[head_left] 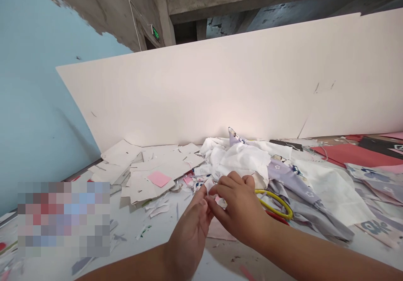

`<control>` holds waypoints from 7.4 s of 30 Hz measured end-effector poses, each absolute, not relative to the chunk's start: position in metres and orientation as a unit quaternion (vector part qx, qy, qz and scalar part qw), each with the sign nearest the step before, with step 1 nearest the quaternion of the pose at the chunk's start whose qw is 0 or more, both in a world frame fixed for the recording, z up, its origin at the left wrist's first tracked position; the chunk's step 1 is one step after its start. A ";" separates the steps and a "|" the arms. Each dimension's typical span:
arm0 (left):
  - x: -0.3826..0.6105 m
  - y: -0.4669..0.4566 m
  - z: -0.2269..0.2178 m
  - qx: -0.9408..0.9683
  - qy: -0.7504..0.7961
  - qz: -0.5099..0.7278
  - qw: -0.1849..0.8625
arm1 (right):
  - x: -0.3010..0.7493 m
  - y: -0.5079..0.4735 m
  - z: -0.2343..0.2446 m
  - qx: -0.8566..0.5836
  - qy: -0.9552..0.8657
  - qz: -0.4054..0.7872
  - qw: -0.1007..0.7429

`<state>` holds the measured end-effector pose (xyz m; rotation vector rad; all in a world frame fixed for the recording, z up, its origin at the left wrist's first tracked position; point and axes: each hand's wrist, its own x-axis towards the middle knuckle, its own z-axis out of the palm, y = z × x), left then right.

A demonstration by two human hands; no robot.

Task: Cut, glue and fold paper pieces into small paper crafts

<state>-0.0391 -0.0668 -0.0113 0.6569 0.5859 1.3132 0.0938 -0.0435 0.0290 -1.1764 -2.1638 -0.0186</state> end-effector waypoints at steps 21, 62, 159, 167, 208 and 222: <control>-0.046 -0.078 -0.005 0.551 0.253 0.466 0.644 | 0.096 -0.047 0.037 -0.487 -0.793 0.086 0.356; -0.075 -0.017 0.003 0.721 0.484 0.378 0.321 | 0.126 -0.049 0.054 -0.440 -0.894 0.077 0.037; -0.073 -0.019 -0.013 0.833 0.494 0.162 0.189 | 0.138 -0.059 -0.007 -0.469 -0.877 0.042 0.100; -0.075 -0.018 -0.014 0.835 0.486 0.165 0.200 | 0.130 -0.055 -0.008 -0.470 -0.878 0.018 0.091; -0.073 -0.018 -0.011 0.836 0.489 0.143 0.203 | 0.128 -0.048 -0.013 -0.479 -0.868 0.053 0.120; -0.073 -0.021 -0.009 0.811 0.513 0.131 0.248 | 0.126 -0.048 -0.014 -0.492 -0.861 0.054 0.116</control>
